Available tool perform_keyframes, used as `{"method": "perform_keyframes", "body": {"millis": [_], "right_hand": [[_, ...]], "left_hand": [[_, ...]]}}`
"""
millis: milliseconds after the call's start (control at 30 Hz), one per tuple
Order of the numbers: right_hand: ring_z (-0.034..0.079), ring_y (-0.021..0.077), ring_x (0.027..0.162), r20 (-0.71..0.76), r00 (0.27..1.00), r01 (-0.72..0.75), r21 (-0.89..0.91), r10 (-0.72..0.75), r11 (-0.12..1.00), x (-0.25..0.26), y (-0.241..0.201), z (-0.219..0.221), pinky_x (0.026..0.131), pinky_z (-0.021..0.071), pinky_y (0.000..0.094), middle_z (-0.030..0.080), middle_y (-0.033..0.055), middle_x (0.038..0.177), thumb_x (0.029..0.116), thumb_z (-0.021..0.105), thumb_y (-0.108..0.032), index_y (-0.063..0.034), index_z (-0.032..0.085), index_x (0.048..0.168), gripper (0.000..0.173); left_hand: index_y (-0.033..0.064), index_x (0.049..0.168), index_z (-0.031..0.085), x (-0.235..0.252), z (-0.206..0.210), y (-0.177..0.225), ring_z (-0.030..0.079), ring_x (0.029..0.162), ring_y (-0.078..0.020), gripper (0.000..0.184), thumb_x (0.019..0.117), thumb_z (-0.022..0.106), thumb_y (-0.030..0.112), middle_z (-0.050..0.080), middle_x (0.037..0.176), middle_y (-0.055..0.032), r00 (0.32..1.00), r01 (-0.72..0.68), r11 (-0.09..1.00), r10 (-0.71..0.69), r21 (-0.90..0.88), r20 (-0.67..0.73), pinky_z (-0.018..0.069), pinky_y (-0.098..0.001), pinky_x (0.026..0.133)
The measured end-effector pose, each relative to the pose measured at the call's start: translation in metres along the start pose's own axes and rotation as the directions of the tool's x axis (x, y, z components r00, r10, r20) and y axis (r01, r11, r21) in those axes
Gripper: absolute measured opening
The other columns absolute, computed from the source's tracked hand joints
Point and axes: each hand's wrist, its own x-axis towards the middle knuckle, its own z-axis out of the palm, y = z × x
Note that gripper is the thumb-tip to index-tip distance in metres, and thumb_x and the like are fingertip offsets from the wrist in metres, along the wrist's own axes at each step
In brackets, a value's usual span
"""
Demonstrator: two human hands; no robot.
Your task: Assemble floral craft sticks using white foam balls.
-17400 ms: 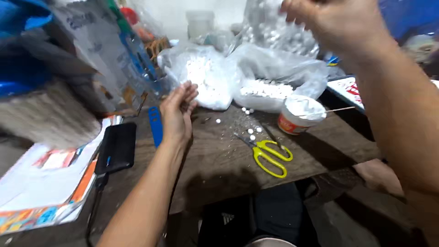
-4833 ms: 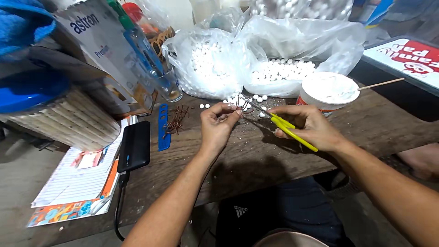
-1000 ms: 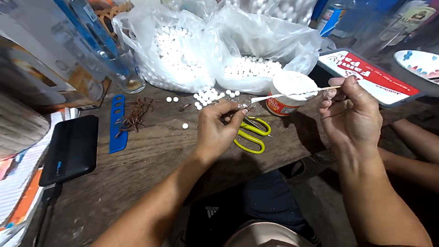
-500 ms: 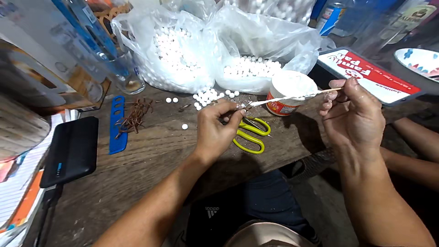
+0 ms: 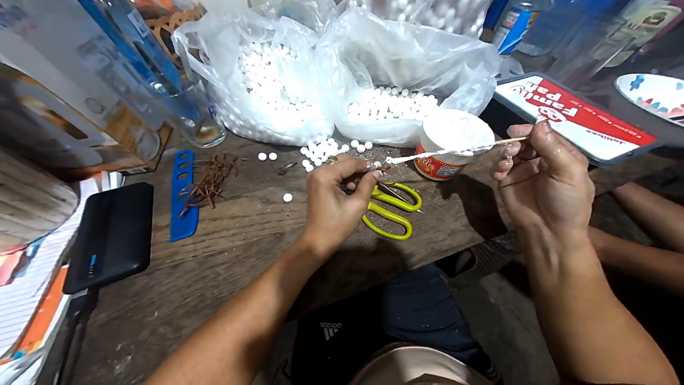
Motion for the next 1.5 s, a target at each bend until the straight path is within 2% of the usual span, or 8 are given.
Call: {"method": "perform_keyframes", "body": {"millis": [200,600,1033,1267,1500], "right_hand": [[0.064,0.0021,0.060,-0.005,1.000,-0.022,0.053,0.022,0.998,-0.002,0.002,-0.002,0.058,0.0554,0.0150,0.068,-0.0049,0.072,0.1116,0.027,-0.013,-0.0086,0.068,0.094,0.045],[0.064,0.0016,0.060,-0.006,1.000,0.003,-0.020,-0.003,1.000,-0.010,0.006,-0.001,0.058,0.0550,0.0152,0.068,-0.0063,0.073,0.1109,0.030,-0.014,-0.0104,0.070,0.094,0.043],[0.064,0.0010,0.062,-0.002,1.000,0.009,-0.016,-0.009,1.000,-0.010,0.005,-0.001,0.059,0.0550,0.0150,0.068,-0.0069,0.075,0.1114,0.029,-0.014,-0.0107,0.069,0.096,0.044],[0.064,0.0013,0.060,0.003,1.000,0.011,-0.016,-0.011,1.000,-0.013,0.005,-0.002,0.057,0.0548,0.0152,0.069,-0.0063,0.073,0.1110,0.028,-0.013,-0.0101,0.070,0.092,0.046],[0.064,0.0016,0.061,-0.012,1.000,-0.012,0.002,0.012,1.000,-0.011,0.007,-0.001,0.059,0.0560,0.0155,0.069,-0.0053,0.074,0.1115,0.029,-0.014,-0.0085,0.070,0.096,0.044]], "left_hand": [[-0.0051,0.090,0.073,0.001,-0.001,0.002,0.063,0.074,0.0009,0.005,0.0884,0.070,-0.001,0.068,0.083,-0.0062,1.000,0.020,1.000,-0.019,0.021,-0.022,0.0532,-0.0128,0.070],[-0.0043,0.090,0.073,0.001,-0.001,0.001,0.061,0.072,0.0018,0.004,0.0883,0.070,-0.002,0.067,0.082,-0.0052,0.999,0.021,1.000,-0.021,0.016,-0.038,0.0518,-0.0119,0.069],[-0.0049,0.090,0.073,0.001,-0.001,0.003,0.062,0.073,0.0019,0.004,0.0881,0.070,-0.003,0.068,0.082,-0.0057,0.999,0.018,1.000,-0.017,0.019,-0.035,0.0522,-0.0118,0.069],[-0.0044,0.090,0.073,0.001,0.000,0.001,0.062,0.073,0.0018,0.004,0.0881,0.070,-0.002,0.067,0.082,-0.0056,0.999,0.029,0.999,-0.028,0.026,-0.045,0.0525,-0.0119,0.069],[-0.0042,0.089,0.073,0.001,-0.002,0.004,0.061,0.072,0.0027,0.004,0.0886,0.070,-0.002,0.068,0.083,-0.0045,1.000,0.019,0.999,-0.018,0.046,-0.015,0.0520,-0.0115,0.069]]}}
